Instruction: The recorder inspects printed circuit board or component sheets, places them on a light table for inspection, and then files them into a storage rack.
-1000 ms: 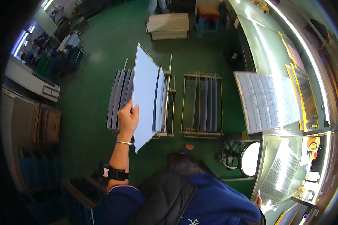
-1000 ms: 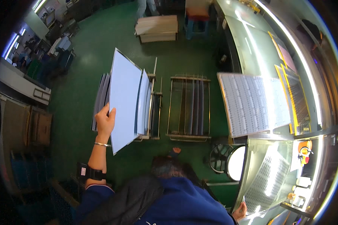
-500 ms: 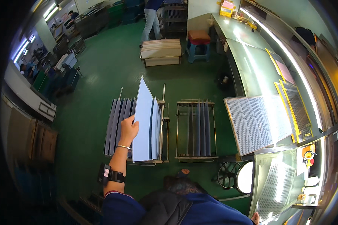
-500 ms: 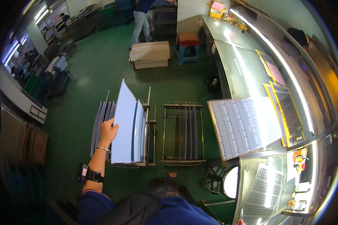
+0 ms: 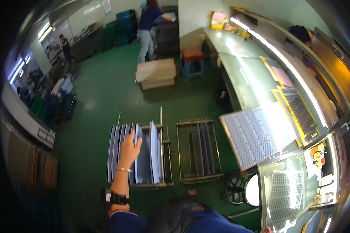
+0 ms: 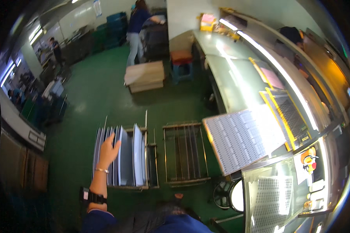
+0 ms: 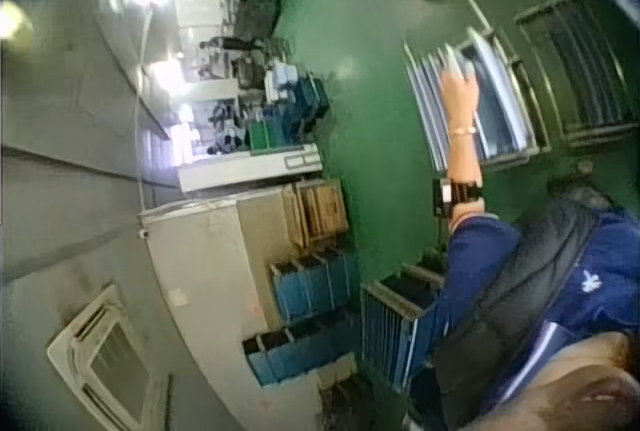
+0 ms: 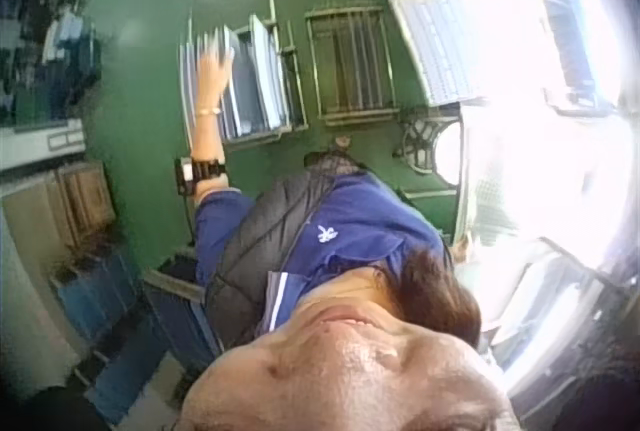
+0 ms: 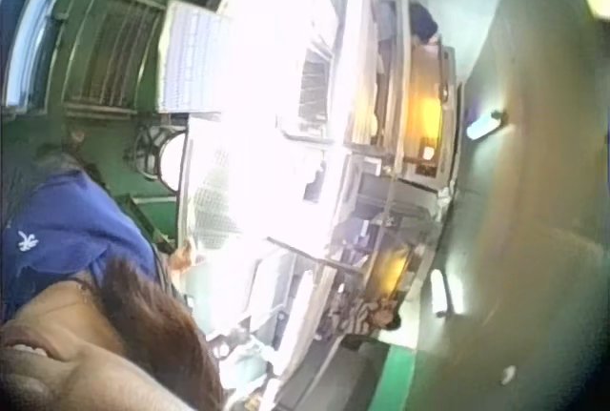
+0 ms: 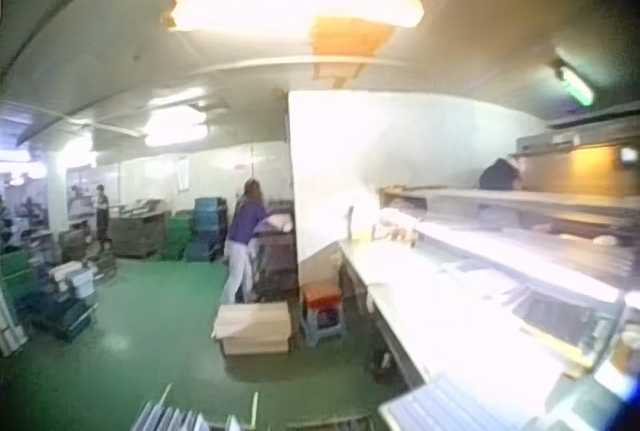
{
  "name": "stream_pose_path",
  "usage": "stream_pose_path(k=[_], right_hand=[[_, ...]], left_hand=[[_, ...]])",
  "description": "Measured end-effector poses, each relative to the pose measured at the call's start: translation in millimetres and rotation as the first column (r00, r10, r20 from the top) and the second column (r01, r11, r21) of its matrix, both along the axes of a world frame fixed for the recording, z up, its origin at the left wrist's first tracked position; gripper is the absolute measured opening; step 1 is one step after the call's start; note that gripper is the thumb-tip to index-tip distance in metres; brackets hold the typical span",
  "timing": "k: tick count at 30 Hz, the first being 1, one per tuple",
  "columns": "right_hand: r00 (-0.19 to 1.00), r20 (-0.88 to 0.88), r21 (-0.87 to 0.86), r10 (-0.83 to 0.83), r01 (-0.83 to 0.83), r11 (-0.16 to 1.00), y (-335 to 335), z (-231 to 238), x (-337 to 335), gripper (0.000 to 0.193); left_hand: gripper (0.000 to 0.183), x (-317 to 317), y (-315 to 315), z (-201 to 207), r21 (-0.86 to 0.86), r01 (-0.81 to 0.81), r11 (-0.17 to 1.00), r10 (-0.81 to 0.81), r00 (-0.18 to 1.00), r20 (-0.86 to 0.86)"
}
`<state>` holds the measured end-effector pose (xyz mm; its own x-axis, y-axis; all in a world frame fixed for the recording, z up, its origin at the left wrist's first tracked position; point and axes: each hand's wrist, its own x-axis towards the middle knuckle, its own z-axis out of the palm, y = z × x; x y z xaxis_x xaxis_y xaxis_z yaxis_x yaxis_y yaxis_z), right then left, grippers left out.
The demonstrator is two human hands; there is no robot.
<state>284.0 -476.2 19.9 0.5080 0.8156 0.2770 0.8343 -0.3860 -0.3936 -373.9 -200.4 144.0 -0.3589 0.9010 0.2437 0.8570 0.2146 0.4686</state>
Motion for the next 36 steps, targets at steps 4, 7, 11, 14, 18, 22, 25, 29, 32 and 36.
stream_pose_path(k=[4,7,11,14,18,22,25,29,32,36], right_hand=[[0.999,0.033,0.047,-0.024,0.022,0.999,-13,9,-26,0.023],[0.989,0.142,0.146,-0.035,0.014,0.989,-25,23,-50,0.023],[0.857,0.206,0.206,-0.471,0.433,0.878,-22,28,-59,0.032],[0.176,-0.668,0.11,-0.723,0.984,0.138,-35,4,-46,0.049],[-0.545,-0.798,-0.357,0.258,0.772,0.525,-36,-42,-12,0.059],[-0.286,-0.945,-0.103,0.157,0.718,0.688,-43,-50,-10,0.034],[-0.195,-0.922,0.168,0.336,0.581,0.796,-52,-79,-29,0.038],[-0.154,-0.83,0.449,0.536,0.387,0.805,-25,-80,-24,0.039],[-0.157,-0.832,0.385,0.532,0.527,0.758,-30,-60,-21,0.04],[-0.154,-0.842,0.279,0.517,0.696,0.662,-43,-40,-10,0.041]], left_hand=[[0.036,46,14,-36,0.038,0.165,0.986,-0.169,0.974,0.148],[0.022,124,29,-50,-0.066,0.422,0.904,-0.376,0.86,0.345],[0.027,275,42,-65,0.079,0.857,0.509,-0.799,0.437,0.414],[0.023,367,8,-57,0.026,0.97,0.241,-0.843,0.196,0.5],[0.025,430,-26,-95,-0.142,0.984,-0.108,-0.512,0.068,0.856],[0.029,489,-77,-143,-0.351,0.834,-0.427,-0.626,0.008,0.78],[0.029,521,-113,-151,-0.424,0.754,-0.502,-0.699,-0.064,0.713],[0.03,541,-145,-113,-0.425,0.725,-0.542,-0.565,0.06,0.823],[0.031,549,-154,-97,-0.409,0.743,-0.53,-0.426,0.184,0.886],[0.032,544,-148,-91,-0.392,0.809,-0.438,-0.179,0.349,0.92]])
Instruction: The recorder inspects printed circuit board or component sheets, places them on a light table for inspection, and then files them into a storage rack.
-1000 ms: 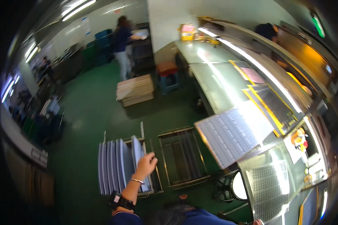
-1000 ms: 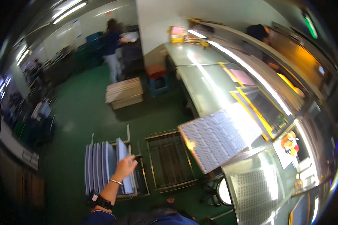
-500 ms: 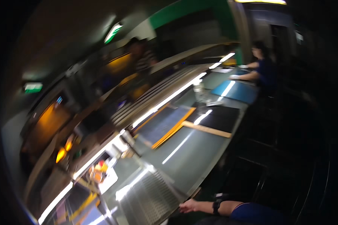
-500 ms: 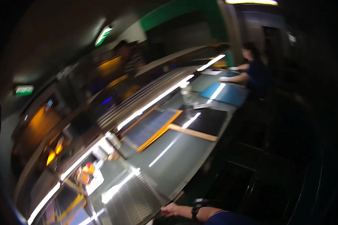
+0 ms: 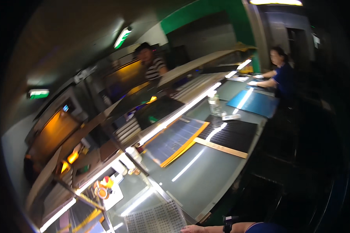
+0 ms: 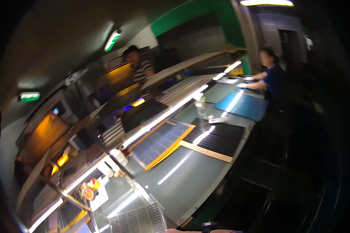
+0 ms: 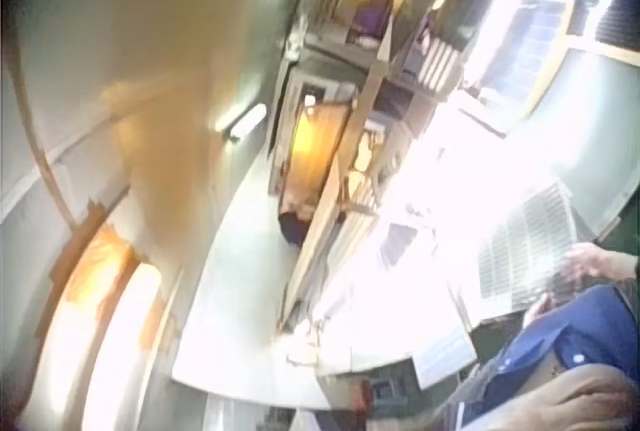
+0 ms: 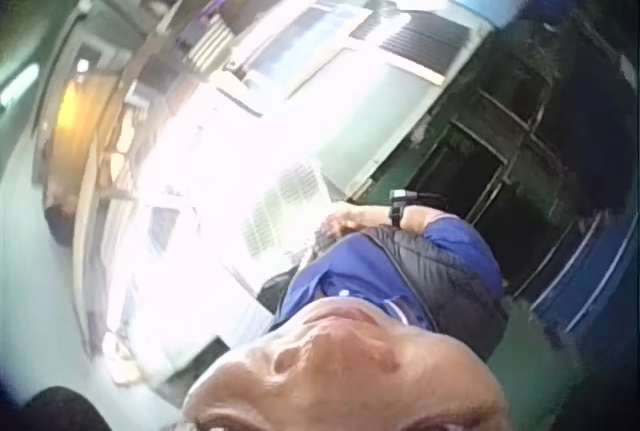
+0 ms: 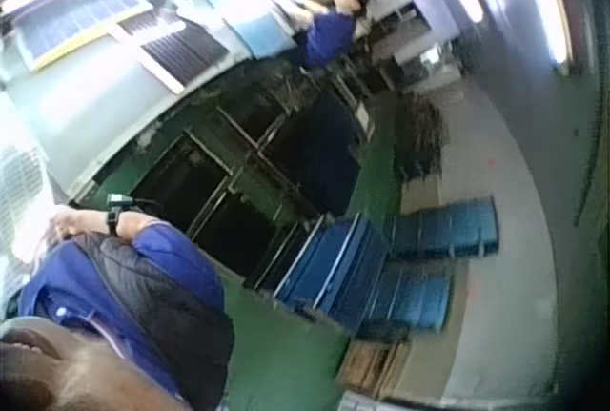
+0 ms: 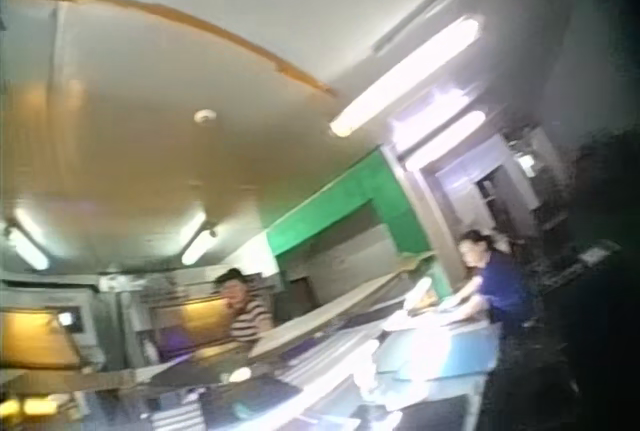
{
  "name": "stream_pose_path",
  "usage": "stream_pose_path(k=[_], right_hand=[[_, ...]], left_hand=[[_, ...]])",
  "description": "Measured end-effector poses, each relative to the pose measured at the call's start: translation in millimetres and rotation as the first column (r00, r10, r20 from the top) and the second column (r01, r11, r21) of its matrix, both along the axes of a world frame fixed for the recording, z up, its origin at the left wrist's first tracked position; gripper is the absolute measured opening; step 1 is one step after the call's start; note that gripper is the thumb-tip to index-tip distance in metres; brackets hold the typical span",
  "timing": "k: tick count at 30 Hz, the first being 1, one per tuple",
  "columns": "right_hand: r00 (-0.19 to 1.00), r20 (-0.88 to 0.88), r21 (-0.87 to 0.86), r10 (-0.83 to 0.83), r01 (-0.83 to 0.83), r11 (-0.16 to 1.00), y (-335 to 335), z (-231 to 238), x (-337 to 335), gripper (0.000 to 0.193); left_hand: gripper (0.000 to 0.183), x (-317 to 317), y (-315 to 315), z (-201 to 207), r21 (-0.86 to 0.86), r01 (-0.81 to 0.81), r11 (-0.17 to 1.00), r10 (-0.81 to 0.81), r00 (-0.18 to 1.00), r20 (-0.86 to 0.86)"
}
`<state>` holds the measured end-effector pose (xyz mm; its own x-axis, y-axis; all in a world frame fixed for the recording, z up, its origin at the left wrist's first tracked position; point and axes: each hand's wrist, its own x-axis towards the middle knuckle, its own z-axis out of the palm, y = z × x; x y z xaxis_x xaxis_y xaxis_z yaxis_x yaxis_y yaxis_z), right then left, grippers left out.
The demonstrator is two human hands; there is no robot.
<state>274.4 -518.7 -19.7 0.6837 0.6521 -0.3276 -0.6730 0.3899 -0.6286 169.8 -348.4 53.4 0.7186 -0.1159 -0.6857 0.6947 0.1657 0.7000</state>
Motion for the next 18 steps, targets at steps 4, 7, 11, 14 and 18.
stream_pose_path(k=[4,7,11,14,18], right_hand=[[0.995,-0.058,-0.07,-0.083,0.079,0.994,-5,12,7,0.042],[0.993,-0.097,-0.128,-0.069,0.056,0.99,0,30,1,0.04],[0.99,-0.129,-0.293,-0.061,0.021,0.956,11,58,-12,0.04],[0.998,-0.046,-0.403,-0.035,0.013,0.915,21,54,-17,0.04],[0.981,0.15,-0.592,0.124,-0.011,0.806,33,61,-36,0.038]], left_hand=[[0.034,-34,18,0,-0.167,-0.312,0.935,0.298,0.949,-0.104],[0.038,-87,36,-7,-0.158,-0.422,0.893,0.416,0.907,-0.069],[0.017,-181,51,3,-0.164,-0.72,0.674,0.738,0.666,0.111],[0.016,-259,76,-30,-0.076,-0.96,0.268,0.943,0.245,0.226],[0.012,-360,116,-20,0.058,-0.969,-0.24,0.872,-0.189,0.451]])
